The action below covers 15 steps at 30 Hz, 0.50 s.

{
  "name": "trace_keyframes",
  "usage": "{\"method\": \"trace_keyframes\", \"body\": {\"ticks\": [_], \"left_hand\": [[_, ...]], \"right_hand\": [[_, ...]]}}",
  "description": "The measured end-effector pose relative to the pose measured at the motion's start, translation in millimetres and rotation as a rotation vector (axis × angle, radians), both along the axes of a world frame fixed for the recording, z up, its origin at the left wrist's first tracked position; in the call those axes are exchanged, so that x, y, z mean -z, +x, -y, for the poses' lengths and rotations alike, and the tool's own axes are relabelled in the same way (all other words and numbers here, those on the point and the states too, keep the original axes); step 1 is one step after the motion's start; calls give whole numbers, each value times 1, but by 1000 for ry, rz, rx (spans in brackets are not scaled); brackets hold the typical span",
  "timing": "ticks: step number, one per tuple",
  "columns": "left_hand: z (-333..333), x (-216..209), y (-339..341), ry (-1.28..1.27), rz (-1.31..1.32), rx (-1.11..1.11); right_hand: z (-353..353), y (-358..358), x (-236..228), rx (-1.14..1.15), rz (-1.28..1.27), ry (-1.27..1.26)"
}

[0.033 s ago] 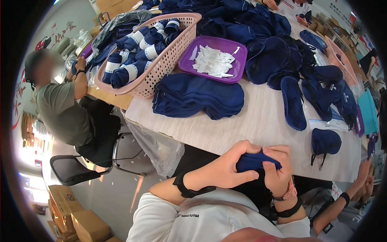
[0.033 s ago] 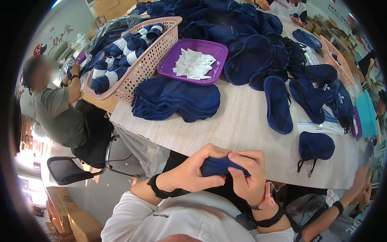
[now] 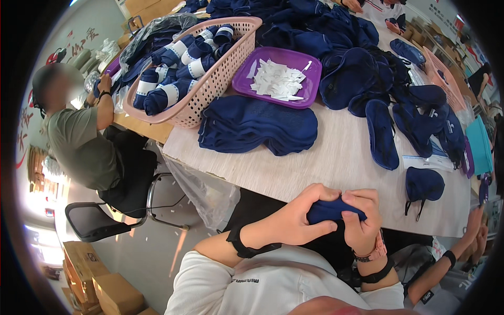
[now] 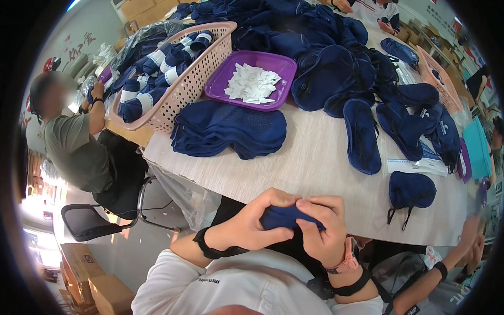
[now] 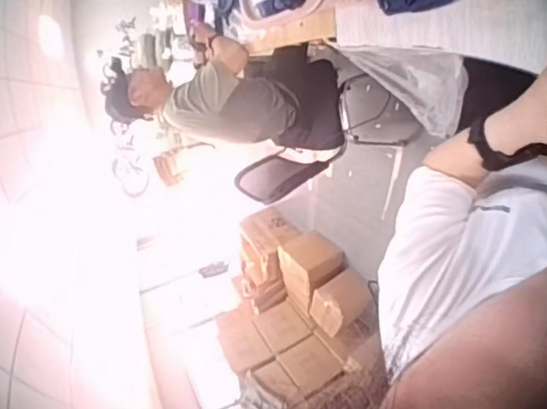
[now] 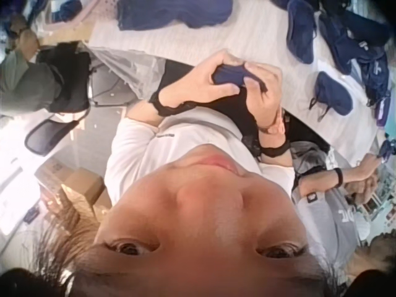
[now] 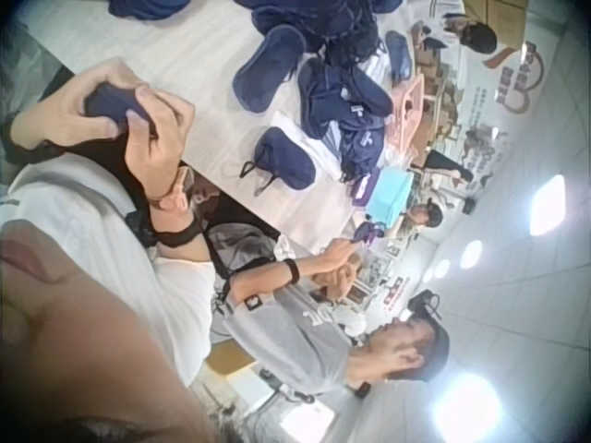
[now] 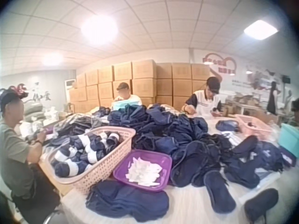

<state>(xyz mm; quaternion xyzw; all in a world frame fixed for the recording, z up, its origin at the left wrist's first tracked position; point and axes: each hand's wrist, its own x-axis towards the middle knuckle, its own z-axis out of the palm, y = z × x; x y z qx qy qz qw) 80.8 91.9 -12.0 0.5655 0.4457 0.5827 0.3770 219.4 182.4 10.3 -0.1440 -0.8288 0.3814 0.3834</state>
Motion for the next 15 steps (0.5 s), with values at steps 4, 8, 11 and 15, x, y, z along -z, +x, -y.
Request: {"method": "trace_keyframes", "body": {"ticks": [4,8,11,15], "left_hand": [[2,7,9,181,57,-122],[2,-4,16,114,304,-119],[1,-6,13,74,371,-84],[0,-9,5,-27,534,-73]], "right_hand": [[-1,0,-3,-50,-15,39],[-3,7,-1,-105,-37,-6],[-3,9,1,-123,-63,-30],[-8,4,2,-160,-45,76]]}}
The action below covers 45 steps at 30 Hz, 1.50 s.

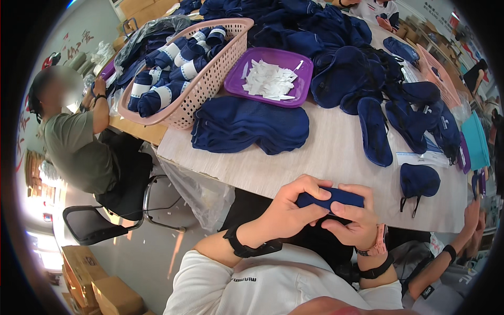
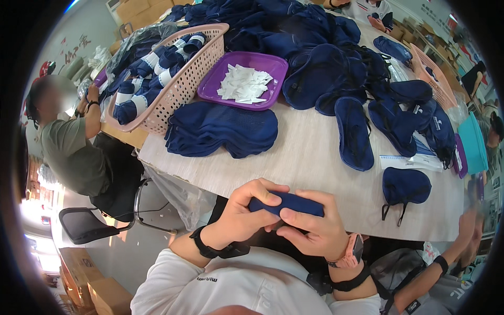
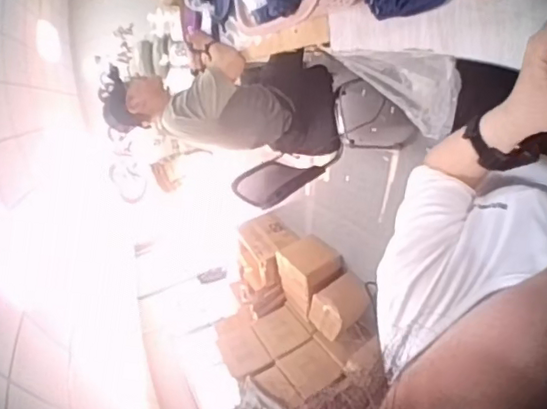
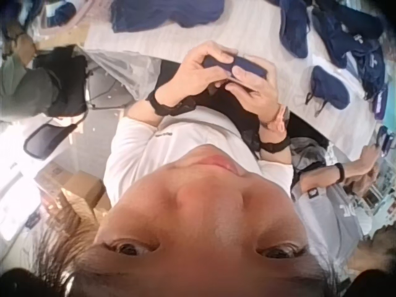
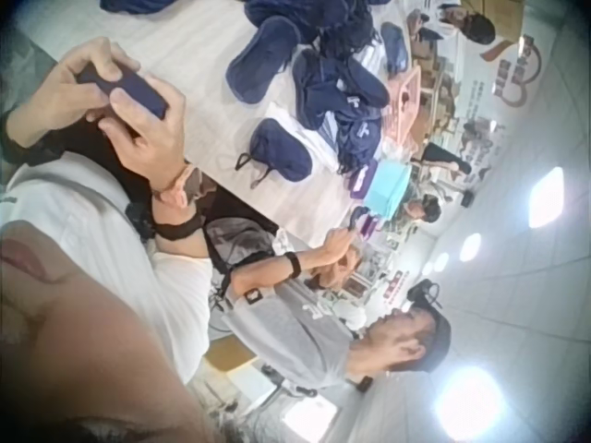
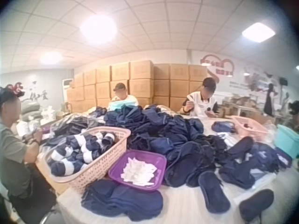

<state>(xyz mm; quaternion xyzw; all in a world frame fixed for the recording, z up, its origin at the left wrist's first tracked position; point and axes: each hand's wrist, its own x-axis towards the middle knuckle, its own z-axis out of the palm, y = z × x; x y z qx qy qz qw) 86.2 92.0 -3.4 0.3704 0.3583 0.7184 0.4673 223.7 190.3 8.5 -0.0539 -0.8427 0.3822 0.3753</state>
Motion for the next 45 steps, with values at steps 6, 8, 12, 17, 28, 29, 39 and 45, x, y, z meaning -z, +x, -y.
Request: {"method": "trace_keyframes", "body": {"ticks": [6,8,12,17,28,29,39,45], "left_hand": [[-5,1,-10,-47,-162,138],[-10,4,-13,27,-404,132],[-11,-5,-15,-76,-561,170],[-11,1,-25,-87,-727,-132],[-17,6,-31,-129,-899,-150],[-17,7,-31,-130,-896,-149],[-11,13,-35,-70,-779,-185],[-14,12,-22,-50,-489,75]], "right_hand": [[-12,-2,12,44,-54,318],[-10,3,13,89,-10,363],[-12,12,17,132,25,230],[-26,33,21,371,61,63],[-33,31,29,404,83,-87],[-33,31,29,408,91,-76],[-27,29,28,382,56,-59],[-9,22,23,118,83,-123]]}}
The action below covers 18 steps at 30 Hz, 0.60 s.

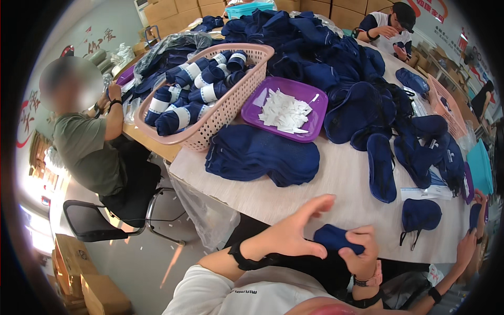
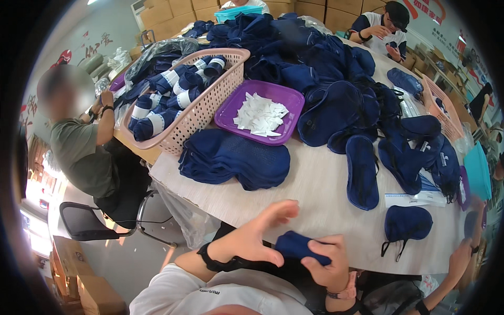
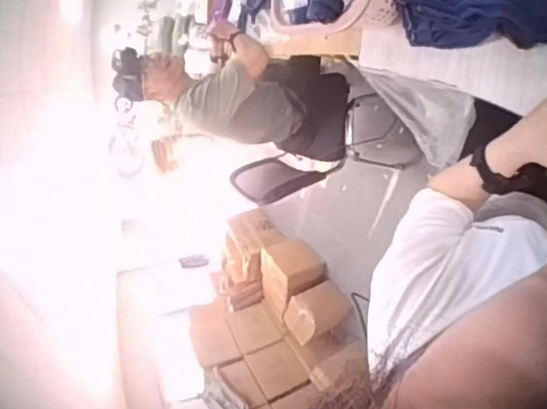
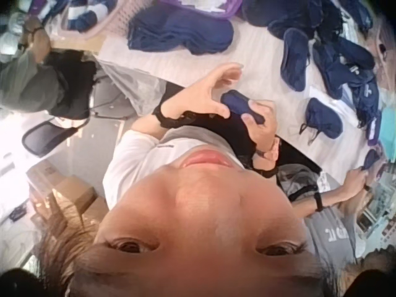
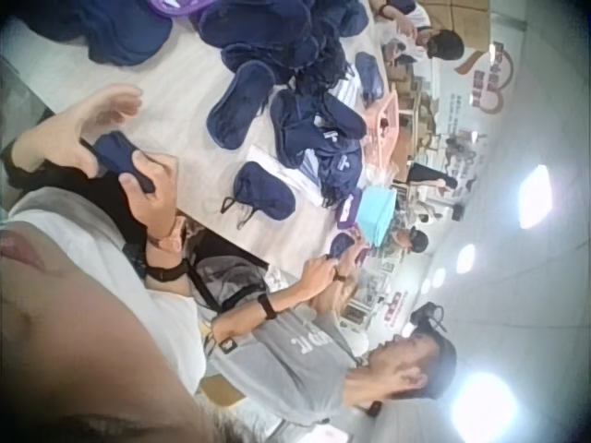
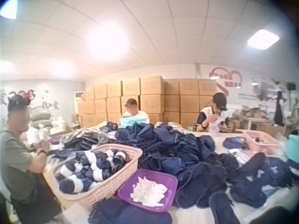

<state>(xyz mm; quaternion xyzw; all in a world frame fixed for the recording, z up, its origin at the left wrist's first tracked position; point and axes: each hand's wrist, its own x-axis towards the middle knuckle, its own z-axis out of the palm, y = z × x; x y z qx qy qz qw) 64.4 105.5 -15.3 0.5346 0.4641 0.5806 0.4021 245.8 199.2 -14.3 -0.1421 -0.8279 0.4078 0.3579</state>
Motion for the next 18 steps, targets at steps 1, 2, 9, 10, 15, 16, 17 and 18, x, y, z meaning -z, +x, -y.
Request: {"method": "trace_keyframes", "body": {"ticks": [1,2,9,10,15,16,17,18], "left_hand": [[0,1,5,-45,142,76],[0,-4,7,-98,87,91],[-12,-19,-5,-131,-57,330],[-12,-17,-3,-108,-34,284],[-10,-13,1,-117,10,170],[-11,-13,2,-112,-3,183],[-11,-13,2,-109,-17,200],[-12,-14,-1,-116,-4,223]], "right_hand": [[1,-4,2,-11,-4,-11],[0,-10,4,-41,14,27],[-5,-7,13,-86,-3,17],[-4,-7,10,-76,6,18],[-9,-2,20,-18,-9,122],[-10,-1,22,-41,-29,125],[-12,-2,25,-54,-42,144],[-12,-3,26,-54,-45,122]]}}
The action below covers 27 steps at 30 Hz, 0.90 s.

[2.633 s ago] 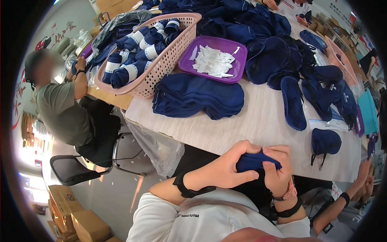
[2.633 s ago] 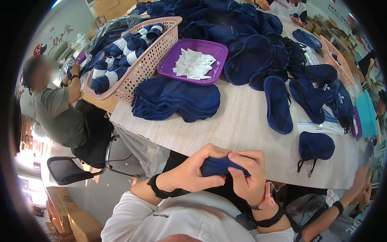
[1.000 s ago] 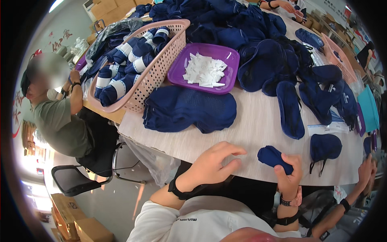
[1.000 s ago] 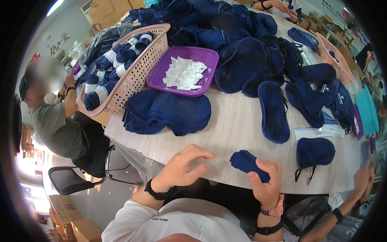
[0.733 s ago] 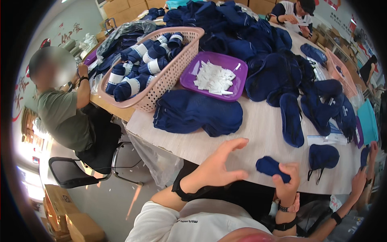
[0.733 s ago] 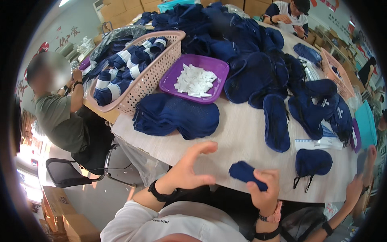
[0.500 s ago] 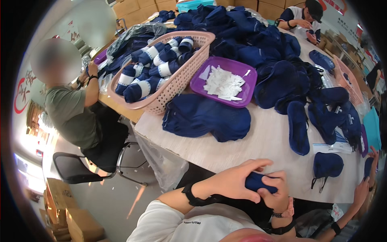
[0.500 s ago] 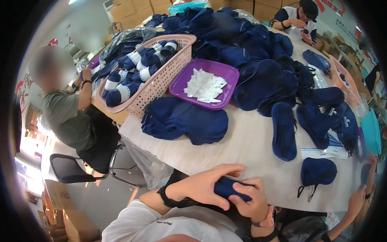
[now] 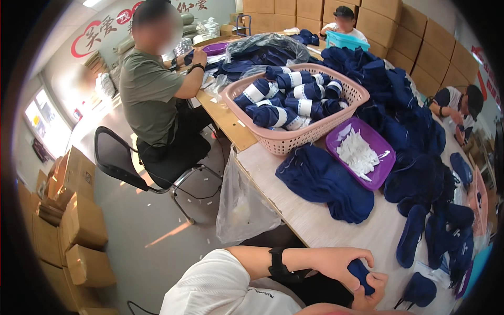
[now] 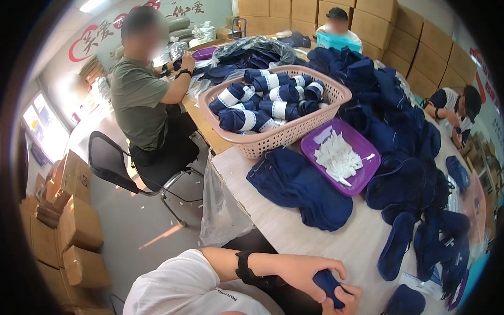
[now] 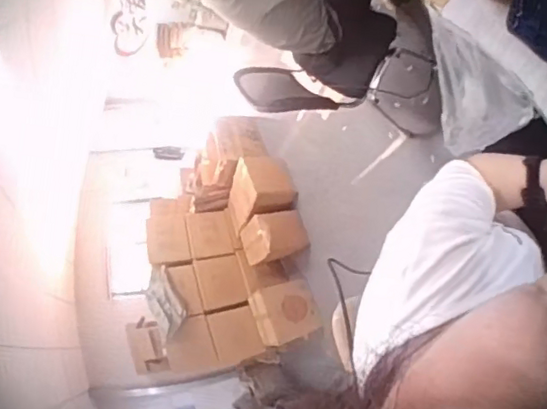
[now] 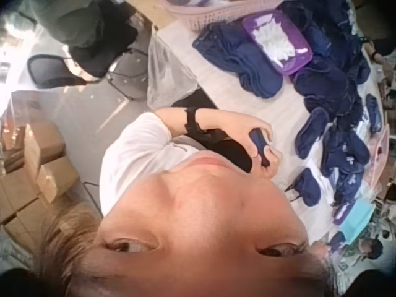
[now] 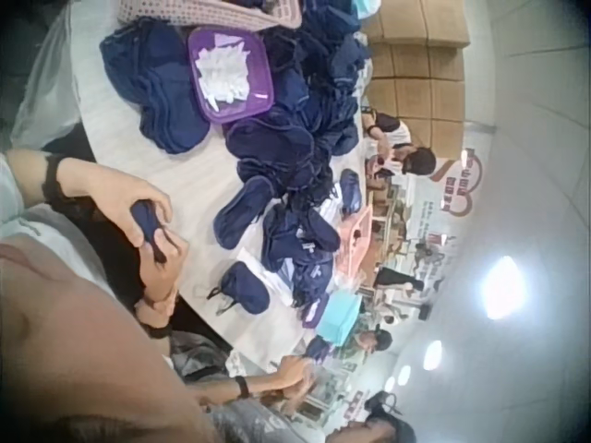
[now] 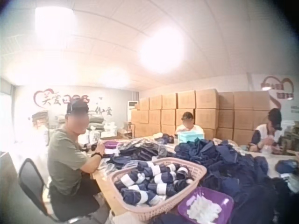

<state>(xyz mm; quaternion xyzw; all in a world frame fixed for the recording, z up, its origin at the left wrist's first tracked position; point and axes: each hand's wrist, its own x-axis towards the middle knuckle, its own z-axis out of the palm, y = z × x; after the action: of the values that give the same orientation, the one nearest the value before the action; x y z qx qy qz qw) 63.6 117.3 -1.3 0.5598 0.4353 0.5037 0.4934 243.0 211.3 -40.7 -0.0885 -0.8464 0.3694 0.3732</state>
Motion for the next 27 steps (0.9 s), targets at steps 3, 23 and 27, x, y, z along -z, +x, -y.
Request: {"method": "trace_keyframes", "body": {"ticks": [3,23,27], "left_hand": [[-4,4,7,-299,408,179],[17,24,22,135,99,-315],[13,15,13,189,-4,-307]], "right_hand": [[-3,3,3,5,7,-7],[5,27,-85,20,381,299],[0,78,-116,122,-540,98]]}}
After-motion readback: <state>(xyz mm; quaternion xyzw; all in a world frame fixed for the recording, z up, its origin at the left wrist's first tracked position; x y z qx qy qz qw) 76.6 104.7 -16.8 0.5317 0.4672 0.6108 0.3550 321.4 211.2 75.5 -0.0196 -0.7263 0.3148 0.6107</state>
